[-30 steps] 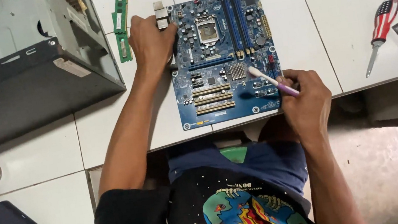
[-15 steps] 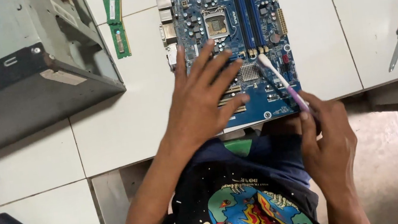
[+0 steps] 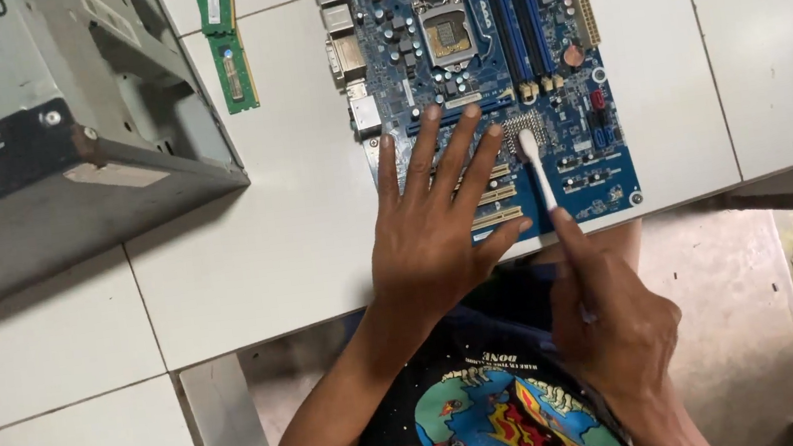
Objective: The person cleans a blue computer motherboard using a toothbrush and a screwdriver. They scrub various areas of the board, including the CPU socket and ports, and use the screwdriver to remove a metal bracket before continuing to clean.
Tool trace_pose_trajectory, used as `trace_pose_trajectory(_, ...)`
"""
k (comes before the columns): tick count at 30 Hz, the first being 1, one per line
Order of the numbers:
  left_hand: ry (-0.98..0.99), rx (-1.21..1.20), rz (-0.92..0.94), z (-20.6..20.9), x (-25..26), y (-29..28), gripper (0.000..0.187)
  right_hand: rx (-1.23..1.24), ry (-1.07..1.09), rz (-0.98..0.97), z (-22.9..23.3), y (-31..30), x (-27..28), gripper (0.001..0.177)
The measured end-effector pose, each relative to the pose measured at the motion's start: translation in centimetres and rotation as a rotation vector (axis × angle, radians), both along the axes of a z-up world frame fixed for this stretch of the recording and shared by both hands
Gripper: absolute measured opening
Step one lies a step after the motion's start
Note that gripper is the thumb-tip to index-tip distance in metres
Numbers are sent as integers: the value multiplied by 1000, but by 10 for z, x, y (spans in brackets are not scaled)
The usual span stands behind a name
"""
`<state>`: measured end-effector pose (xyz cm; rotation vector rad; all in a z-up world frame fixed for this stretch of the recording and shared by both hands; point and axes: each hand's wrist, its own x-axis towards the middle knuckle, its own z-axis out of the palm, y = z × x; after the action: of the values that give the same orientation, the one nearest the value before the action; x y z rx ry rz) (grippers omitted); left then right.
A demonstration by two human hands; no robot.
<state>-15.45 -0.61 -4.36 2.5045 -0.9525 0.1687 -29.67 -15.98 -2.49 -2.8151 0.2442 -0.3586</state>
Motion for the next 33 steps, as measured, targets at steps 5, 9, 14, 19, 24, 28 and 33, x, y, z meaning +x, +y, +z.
trace_pose_trajectory(5, -48, -2, -7, 2, 0, 0, 73, -48, 31, -43, -14, -6, 25, 50)
trace_pose_trajectory(9, -60, -55, 12, 6, 2, 0, 71, -57, -10, 8, 1, -1, 15, 44)
trace_pose_trajectory(14, -26, -31, -21, 2, 0, -1, 71, -9, 42, -44, -12, -4, 15, 53)
trace_pose_trajectory(19, 43, 63, 0, 3, 1, -3, 74, -9, 91, -52, -15, -6, 8, 51)
trace_pose_trajectory(24, 60, 207, -28, 0, 0, -4, 80, -26, -88, 9, -34, -10, 8, 43)
trace_pose_trajectory(28, 64, 252, -19, -4, 0, -4, 83, 56, 104, -62, -24, -8, 15, 53)
trace_pose_trajectory(33, 95, 188, -22, -1, -1, -6, 80, -62, -141, 40, -37, -14, -4, 42)
